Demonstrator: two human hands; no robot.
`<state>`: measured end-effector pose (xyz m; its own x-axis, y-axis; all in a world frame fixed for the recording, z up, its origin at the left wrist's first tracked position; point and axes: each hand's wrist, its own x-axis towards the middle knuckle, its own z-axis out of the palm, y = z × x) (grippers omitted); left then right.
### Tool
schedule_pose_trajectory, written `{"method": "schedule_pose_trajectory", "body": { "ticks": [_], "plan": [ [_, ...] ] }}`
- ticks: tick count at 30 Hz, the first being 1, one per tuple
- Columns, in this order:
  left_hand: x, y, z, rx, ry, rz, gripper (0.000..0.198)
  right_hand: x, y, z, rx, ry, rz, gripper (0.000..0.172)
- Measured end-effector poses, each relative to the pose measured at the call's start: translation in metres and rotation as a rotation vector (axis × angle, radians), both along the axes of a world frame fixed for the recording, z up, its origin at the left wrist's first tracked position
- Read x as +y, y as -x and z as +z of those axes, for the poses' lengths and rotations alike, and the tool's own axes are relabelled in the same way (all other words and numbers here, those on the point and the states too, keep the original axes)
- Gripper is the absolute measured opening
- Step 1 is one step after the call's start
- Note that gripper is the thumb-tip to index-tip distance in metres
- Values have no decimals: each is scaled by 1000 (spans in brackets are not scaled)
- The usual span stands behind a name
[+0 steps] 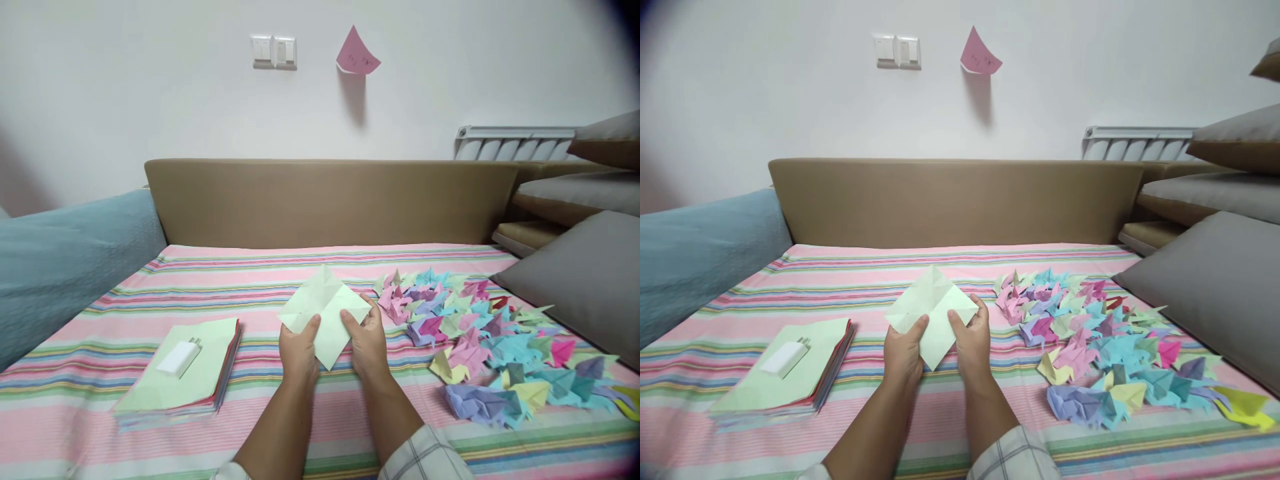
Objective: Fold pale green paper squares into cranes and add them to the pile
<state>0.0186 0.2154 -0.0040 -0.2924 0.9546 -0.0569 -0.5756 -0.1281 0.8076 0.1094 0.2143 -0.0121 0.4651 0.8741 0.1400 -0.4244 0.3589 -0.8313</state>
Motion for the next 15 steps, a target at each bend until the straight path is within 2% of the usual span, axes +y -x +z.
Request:
{"method": "schedule_pose_trajectory", "body": {
  "ticks": [6, 12, 15],
  "plan": [
    [5, 18, -3, 211, 12, 79, 37, 4, -10, -8, -164, 92, 11, 53],
    [6, 39, 2, 972, 126, 65, 19, 6, -30, -13, -503, 224, 104, 37],
    [7, 42, 3, 1125, 120, 38, 17, 7, -39, -15, -622, 261, 76, 37]
  ]
}}
